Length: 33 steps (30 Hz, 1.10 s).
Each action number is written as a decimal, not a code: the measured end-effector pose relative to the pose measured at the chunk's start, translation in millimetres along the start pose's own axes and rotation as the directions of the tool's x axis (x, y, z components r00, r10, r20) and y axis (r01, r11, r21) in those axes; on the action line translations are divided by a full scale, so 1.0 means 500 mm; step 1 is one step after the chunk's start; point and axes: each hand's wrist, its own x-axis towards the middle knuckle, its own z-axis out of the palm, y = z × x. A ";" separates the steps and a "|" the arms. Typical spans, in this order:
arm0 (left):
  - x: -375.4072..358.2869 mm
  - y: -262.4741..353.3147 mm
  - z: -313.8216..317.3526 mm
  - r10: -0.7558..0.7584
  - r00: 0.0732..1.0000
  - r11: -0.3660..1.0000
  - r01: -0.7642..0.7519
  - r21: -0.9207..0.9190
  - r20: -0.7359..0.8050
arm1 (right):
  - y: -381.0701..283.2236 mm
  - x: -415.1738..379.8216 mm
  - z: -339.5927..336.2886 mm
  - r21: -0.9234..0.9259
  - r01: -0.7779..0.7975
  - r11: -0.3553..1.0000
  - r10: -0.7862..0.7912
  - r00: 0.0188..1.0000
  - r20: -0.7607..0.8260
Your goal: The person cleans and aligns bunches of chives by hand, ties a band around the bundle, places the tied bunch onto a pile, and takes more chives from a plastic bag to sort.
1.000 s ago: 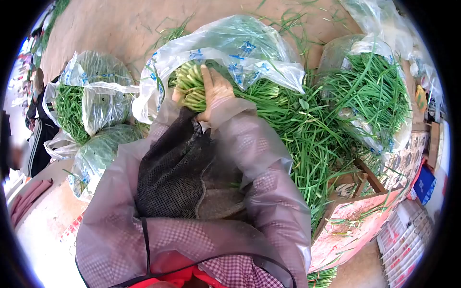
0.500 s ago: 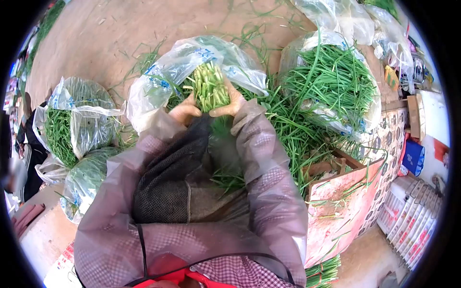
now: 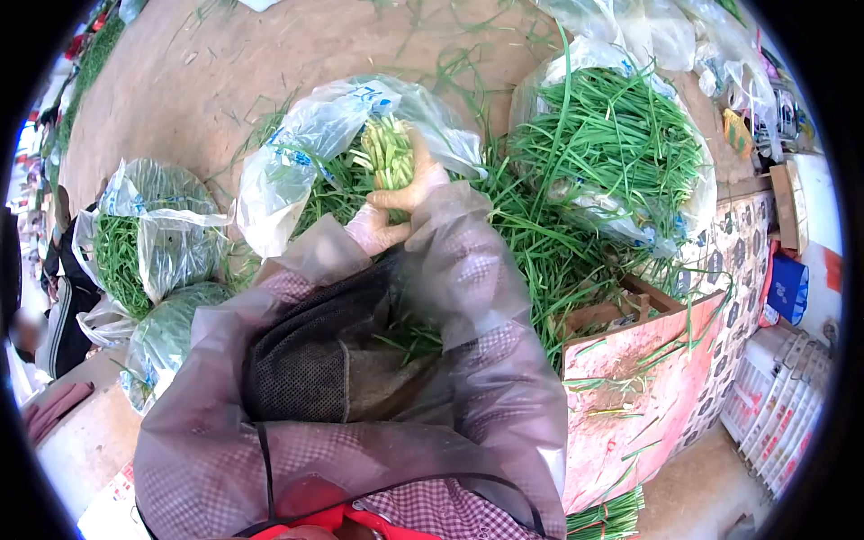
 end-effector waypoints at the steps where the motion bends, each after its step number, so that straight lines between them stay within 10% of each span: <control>1: -0.010 -0.003 0.006 -0.010 1.000 1.000 0.010 -0.001 0.000 | 0.011 -0.001 -0.007 0.040 -0.055 0.998 0.055 0.998 -0.013; 4: -0.036 -0.001 0.019 0.006 0.999 0.870 0.014 0.492 -0.040 | 0.017 -0.024 -0.042 0.142 -0.033 0.989 0.032 0.999 0.009; 7: -0.032 0.046 0.035 0.092 0.995 0.791 -0.089 0.605 0.026 | -0.013 -0.059 -0.089 0.316 -0.049 0.947 0.026 0.997 0.075; 19: -0.083 0.362 0.165 0.156 0.944 0.746 -0.306 0.592 0.290 | -0.321 -0.287 -0.145 0.442 0.366 0.819 -0.287 0.928 -0.235; 23: -0.196 0.462 0.203 0.432 0.866 0.414 -0.439 0.798 0.253 | -0.463 -0.374 -0.129 0.319 0.484 0.815 -0.419 0.872 -0.253; 25: -0.223 0.454 0.209 0.619 0.716 0.571 -0.692 0.442 0.323 | -0.515 -0.415 -0.105 0.240 0.529 0.814 -0.456 0.838 -0.299; 26: -0.243 0.449 0.220 0.307 0.860 0.945 -0.326 -0.024 0.408 | -0.541 -0.435 -0.066 0.199 0.579 0.791 -0.495 0.796 -0.348; 27: -0.261 0.444 0.232 0.030 0.780 0.886 0.268 -0.378 0.624 | -0.558 -0.451 -0.038 0.181 0.587 0.789 -0.508 0.789 -0.346; 28: -0.250 0.422 0.243 -0.055 0.625 0.765 0.528 -0.369 0.779 | -0.575 -0.467 -0.013 0.100 0.589 0.802 -0.547 0.791 -0.275; 30: -0.253 0.375 0.280 0.057 0.587 0.552 0.655 -0.516 0.807 | -0.627 -0.514 0.071 0.298 0.462 0.835 -0.378 0.876 -0.300; 31: -0.256 0.365 0.299 0.155 0.571 0.273 0.760 -0.590 0.806 | -0.622 -0.558 0.090 0.169 0.364 0.916 -0.300 0.901 -0.314; 33: -0.260 0.356 0.315 0.192 0.613 0.174 0.748 -0.641 0.767 | -0.611 -0.645 0.125 -0.090 0.114 0.989 -0.138 0.932 -0.335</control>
